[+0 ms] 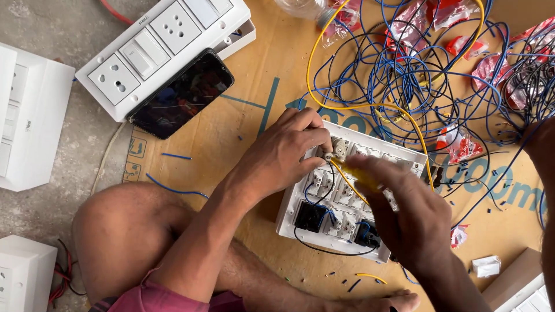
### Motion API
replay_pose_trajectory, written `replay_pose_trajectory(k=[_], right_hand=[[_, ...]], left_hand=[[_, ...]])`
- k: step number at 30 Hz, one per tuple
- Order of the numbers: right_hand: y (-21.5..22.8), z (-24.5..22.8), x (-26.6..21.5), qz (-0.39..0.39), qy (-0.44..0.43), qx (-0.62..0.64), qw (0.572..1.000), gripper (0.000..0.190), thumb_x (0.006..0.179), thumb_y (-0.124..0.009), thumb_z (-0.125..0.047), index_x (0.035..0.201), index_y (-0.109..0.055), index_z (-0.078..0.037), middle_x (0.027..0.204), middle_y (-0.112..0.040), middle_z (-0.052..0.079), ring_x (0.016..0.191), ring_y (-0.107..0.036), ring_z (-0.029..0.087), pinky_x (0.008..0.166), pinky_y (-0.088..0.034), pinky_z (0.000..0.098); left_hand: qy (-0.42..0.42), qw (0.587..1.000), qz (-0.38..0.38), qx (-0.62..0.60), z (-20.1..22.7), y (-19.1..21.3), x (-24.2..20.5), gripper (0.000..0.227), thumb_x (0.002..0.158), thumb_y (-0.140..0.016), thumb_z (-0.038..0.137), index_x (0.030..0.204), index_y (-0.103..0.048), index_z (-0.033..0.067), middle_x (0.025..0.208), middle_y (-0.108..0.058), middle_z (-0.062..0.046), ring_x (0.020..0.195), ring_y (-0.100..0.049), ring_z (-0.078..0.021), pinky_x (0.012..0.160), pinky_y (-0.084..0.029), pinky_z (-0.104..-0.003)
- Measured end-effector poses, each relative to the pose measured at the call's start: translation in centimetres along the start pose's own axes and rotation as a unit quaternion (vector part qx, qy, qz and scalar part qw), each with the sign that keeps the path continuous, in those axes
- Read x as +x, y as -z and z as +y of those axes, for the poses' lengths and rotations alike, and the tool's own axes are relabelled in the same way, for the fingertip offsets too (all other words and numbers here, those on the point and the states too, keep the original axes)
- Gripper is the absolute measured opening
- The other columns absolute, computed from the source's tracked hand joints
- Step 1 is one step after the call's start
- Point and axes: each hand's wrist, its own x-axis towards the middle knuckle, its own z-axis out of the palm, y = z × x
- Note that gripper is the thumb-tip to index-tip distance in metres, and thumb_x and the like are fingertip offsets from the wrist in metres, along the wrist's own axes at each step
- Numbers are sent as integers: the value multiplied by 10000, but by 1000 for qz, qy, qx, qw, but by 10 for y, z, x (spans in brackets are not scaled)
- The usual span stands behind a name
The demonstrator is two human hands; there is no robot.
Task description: The person sits on the floor and assembles a multi-gang electrical switch and socket panel, routing blue, yellow and black wires into the module terminals. They use a screwdriver to tighten terminals on the modules and pliers to cut and strip wire ends, working on the modules one at a time.
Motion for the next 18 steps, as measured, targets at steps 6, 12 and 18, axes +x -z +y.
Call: replay_pose_trajectory(k=[6,12,18], right_hand=[[0,-6,8,-4,-26,-26,999,382,947,-715,76,1291,-656,-77,1184,-734,137,1032,-751,255,841,-589,333],[2,-19,28,6,-2,24,1000,451,800,-804,-20,1230,-683,-79,1053,-648,135,917,-683,245,754,-551,322],[2,-5,22,17,10,-23,1000,380,915,-854,-35,1264,-719,-106,1076,-713,86,889,-696,168,693,-546,270]], left_hand=[[-12,1000,15,-4,-5,-5,-1,245,753,-821,73,948,-674,94,1075,-590,-38,1128,-576,-266,987,-492,-389],[-31,999,19,-17,-7,-7,-3,286,752,-827,83,985,-661,90,1054,-583,-48,1069,-569,-279,965,-488,-407],[-35,999,15,-3,-8,-9,-2,259,771,-823,92,975,-662,94,1028,-598,-44,1019,-573,-284,936,-492,-406]])
